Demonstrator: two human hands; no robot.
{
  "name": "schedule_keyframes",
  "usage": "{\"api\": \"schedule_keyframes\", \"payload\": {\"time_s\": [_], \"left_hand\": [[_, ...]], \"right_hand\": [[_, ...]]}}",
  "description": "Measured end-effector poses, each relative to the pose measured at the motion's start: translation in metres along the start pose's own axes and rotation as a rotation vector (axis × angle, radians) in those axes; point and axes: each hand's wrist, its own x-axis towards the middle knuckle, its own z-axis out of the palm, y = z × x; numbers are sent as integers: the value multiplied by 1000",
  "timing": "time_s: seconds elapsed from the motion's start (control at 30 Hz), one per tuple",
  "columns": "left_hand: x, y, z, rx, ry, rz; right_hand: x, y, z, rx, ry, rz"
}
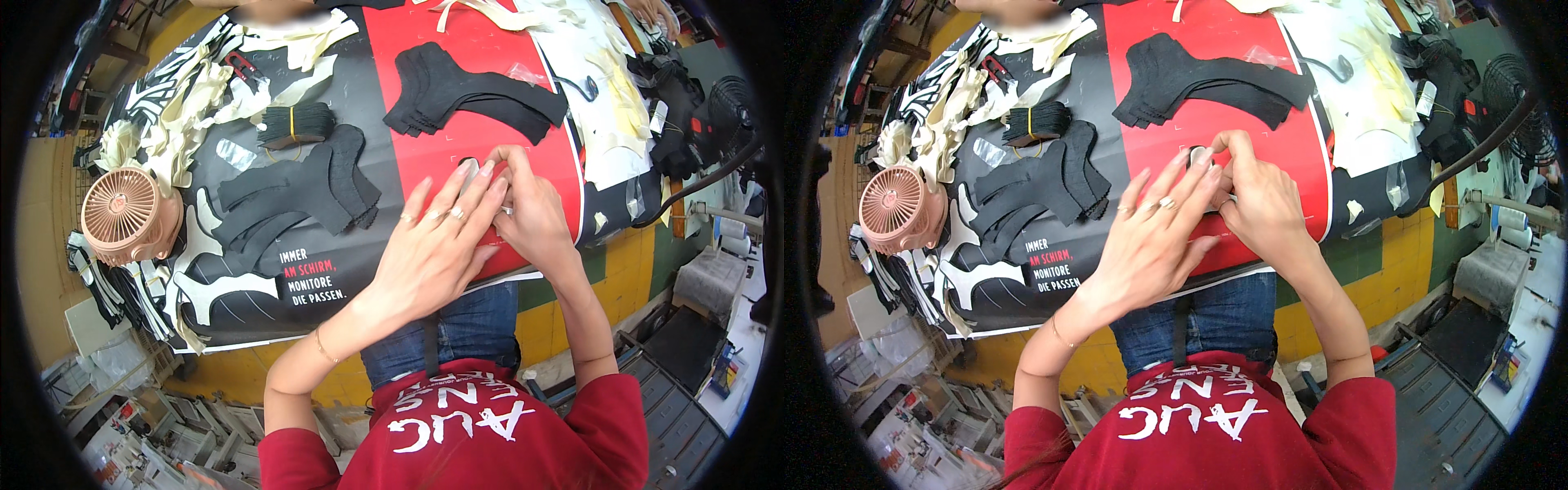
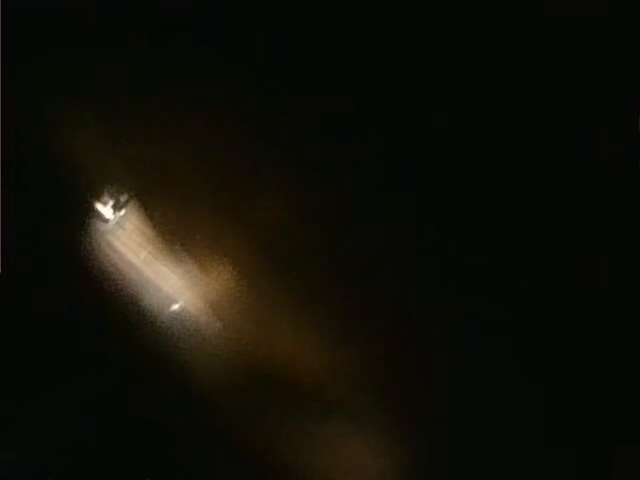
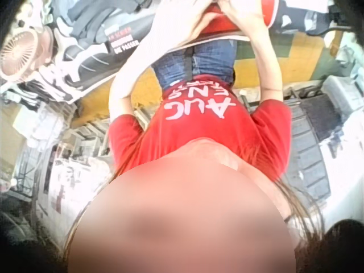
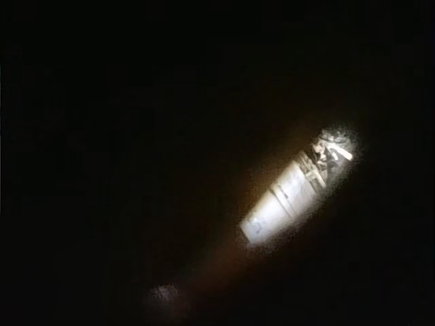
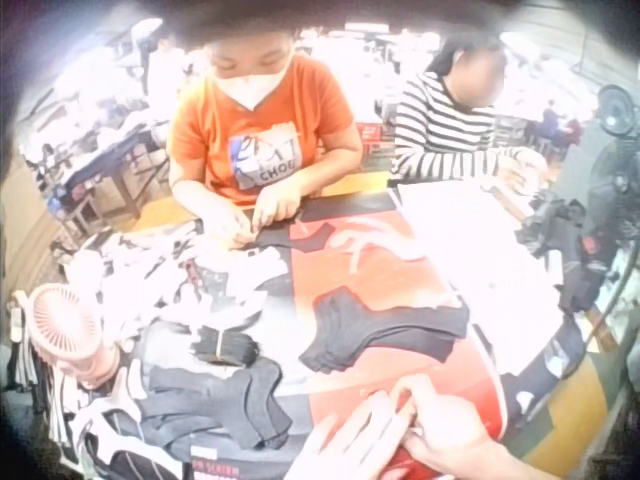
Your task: The person repeatedly picks up small white fabric pieces and aligns them onto black fabric pieces on a red and black work surface. They smooth and adjust each piece by hand, then place it aside. Coworkers perform similar actions nearby.
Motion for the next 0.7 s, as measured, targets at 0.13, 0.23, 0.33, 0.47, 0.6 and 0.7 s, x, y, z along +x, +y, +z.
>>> {"api": "schedule_keyframes", "payload": {"time_s": [0.13, 0.23, 0.33, 0.47, 0.6, 0.7], "left_hand": [[16, -11, 13, -45, -200, -31], [4, -13, 13, -10, -141, -40], [-13, -15, 7, 112, -157, -99], [-26, -9, 5, 165, -183, -134], [-29, -8, 8, 142, -172, -124], [-29, -12, 7, 147, -188, -56]], "right_hand": [[-4, 0, -8, -67, -32, 31], [-17, 0, -20, -50, 57, -49], [-32, 2, -32, 21, 1, 33], [-34, 2, -27, 152, -20, 19], [-37, 2, -28, 261, -78, 109], [-34, 6, -26, 236, -55, 70]]}}
